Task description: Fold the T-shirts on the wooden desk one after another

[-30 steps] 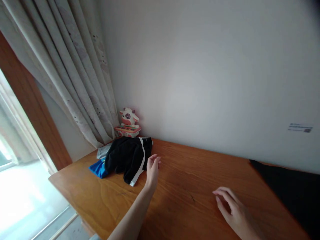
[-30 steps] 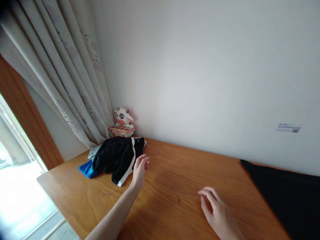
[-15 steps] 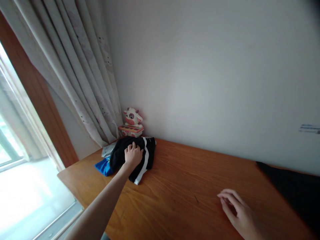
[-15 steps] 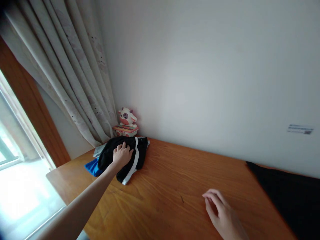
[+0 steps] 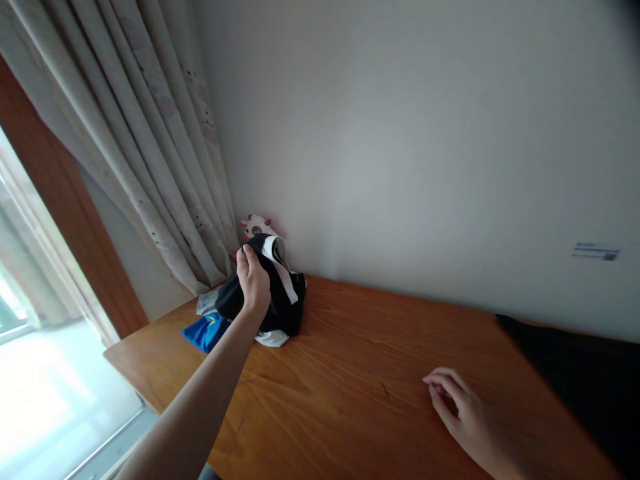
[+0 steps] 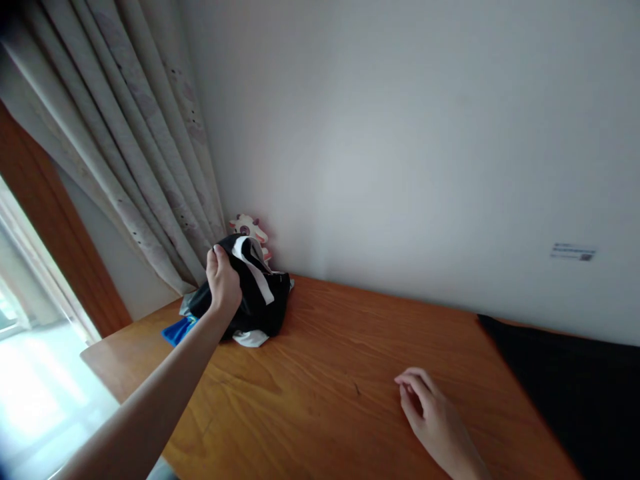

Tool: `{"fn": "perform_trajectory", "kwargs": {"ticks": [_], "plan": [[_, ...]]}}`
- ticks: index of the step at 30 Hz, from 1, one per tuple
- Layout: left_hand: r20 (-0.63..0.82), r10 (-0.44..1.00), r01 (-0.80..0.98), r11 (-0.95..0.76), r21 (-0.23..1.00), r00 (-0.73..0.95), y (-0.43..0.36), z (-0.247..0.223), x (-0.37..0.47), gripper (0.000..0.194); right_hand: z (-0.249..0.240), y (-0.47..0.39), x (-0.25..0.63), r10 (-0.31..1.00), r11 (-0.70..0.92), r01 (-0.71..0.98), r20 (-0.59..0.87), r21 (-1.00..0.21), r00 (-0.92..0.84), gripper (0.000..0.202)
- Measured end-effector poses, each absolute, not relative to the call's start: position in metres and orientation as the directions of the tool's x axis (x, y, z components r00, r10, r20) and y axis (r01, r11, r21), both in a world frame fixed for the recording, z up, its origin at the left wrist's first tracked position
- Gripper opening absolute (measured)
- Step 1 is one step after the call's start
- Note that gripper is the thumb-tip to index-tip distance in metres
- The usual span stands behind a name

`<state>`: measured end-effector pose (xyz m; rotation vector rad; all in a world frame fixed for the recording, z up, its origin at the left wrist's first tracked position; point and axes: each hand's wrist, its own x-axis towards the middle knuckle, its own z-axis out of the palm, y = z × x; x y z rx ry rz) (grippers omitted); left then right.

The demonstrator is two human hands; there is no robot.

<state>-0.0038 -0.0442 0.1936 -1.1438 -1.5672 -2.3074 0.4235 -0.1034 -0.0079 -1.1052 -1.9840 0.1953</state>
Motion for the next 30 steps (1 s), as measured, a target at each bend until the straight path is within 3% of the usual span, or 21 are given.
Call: {"fn": "perform_trajectory", "kwargs": {"ticks": [3,5,9,14,16,18,21,25,27,30], "plan": [[0.655,0.311,0.338,-0.661,0.670,-0.689,-0.051,0.211,0.043,0.051,-0.008,-0.104,0.423,0.772,0.585,0.637,0.584,-0.502,-0.249,0.025],[0.679,0.415,0.241,-0.717,0.654,-0.606,-0.056,0.216,0.076,0.050,-0.011,-0.104,0.423,0.781,0.568,0.642,0.584,-0.515,-0.222,0.026],[0.654,0.726,0.097,-0.650,0.754,-0.212,-0.066,0.198,0.134,0.049,-0.019,-0.103,0.424,0.781,0.536,0.639,0.611,-0.552,-0.128,0.050],[0.438,0.850,0.222,-0.506,0.834,0.291,-0.085,0.108,0.178,0.046,-0.023,-0.105,0.425,0.797,0.525,0.582,0.598,-0.622,-0.080,0.088],[0.334,0.837,0.308,-0.486,0.818,0.433,-0.095,0.070,0.188,0.044,-0.022,-0.106,0.423,0.791,0.557,0.580,0.592,-0.595,-0.152,0.097],[0.342,0.771,0.351,-0.573,0.741,0.537,-0.105,0.044,0.195,0.040,-0.020,-0.106,0.419,0.769,0.606,0.572,0.591,-0.554,-0.242,0.101],[0.436,0.597,0.310,-0.764,0.566,0.674,-0.117,0.031,0.201,0.030,-0.015,-0.107,0.410,0.765,0.634,0.533,0.555,-0.561,-0.325,0.078],[0.569,0.503,0.297,-0.858,0.418,0.651,-0.121,0.041,0.195,0.027,-0.010,-0.108,0.404,0.874,0.485,0.467,0.404,-0.739,-0.269,0.027],[0.615,0.501,0.350,-0.865,0.358,0.609,-0.117,0.047,0.183,0.036,-0.011,-0.106,0.407,0.933,0.357,0.378,0.343,-0.854,-0.107,0.020],[0.623,0.515,0.467,-0.846,0.257,0.589,-0.107,0.050,0.161,0.047,-0.015,-0.098,0.421,0.930,0.185,0.131,0.217,-0.974,0.298,0.018]]}}
